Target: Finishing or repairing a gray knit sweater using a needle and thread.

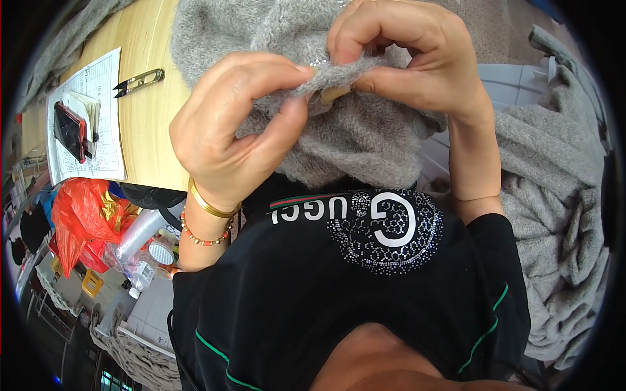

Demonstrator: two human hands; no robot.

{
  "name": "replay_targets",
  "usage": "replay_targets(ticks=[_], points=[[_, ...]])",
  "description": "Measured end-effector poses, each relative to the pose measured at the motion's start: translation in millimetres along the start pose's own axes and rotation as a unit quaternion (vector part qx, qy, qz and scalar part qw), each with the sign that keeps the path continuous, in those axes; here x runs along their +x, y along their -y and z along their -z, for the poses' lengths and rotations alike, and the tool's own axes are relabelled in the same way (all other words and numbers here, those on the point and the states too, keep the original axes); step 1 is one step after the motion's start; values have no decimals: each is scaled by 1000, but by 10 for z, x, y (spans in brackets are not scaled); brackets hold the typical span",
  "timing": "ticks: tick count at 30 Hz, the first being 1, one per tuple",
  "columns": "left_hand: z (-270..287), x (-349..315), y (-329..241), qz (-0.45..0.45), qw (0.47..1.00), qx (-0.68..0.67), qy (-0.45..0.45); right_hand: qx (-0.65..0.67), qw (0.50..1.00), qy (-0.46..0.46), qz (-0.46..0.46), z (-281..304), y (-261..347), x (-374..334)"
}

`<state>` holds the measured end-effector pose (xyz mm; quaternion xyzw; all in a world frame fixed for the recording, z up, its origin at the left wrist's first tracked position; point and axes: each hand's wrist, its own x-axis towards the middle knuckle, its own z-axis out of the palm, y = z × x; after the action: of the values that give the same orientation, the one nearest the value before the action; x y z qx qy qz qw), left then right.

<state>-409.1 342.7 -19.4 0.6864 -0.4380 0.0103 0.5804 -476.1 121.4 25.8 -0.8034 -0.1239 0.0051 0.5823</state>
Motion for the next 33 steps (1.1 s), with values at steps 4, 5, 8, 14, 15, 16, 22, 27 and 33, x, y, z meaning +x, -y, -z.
replay_targets(ticks=[4,5,8,14,15,16,22,27,33], points=[[-49,12,8,-82,996,42,-15,-8,930,-38,365,-96,-548,102],[-73,0,-16,-88,994,63,-25,7,935,-43,351,-116,-525,81],[-106,-21,17,-115,985,116,-56,-24,970,-46,236,-154,-252,-27],[-127,-58,32,-142,976,154,-53,-117,979,-61,159,-203,-124,-140],[-129,-80,46,-153,976,145,-49,-127,975,-60,170,-213,-119,-150],[-127,-97,56,-154,976,144,-48,-127,975,-62,170,-220,-122,-154],[-137,-141,53,-171,976,137,-5,-138,970,-112,167,-288,-154,-186],[-113,-138,32,-183,974,133,3,-154,980,-102,75,-270,-2,-249],[-119,-138,33,-178,972,153,13,-225,958,-131,120,-436,-306,-242]])
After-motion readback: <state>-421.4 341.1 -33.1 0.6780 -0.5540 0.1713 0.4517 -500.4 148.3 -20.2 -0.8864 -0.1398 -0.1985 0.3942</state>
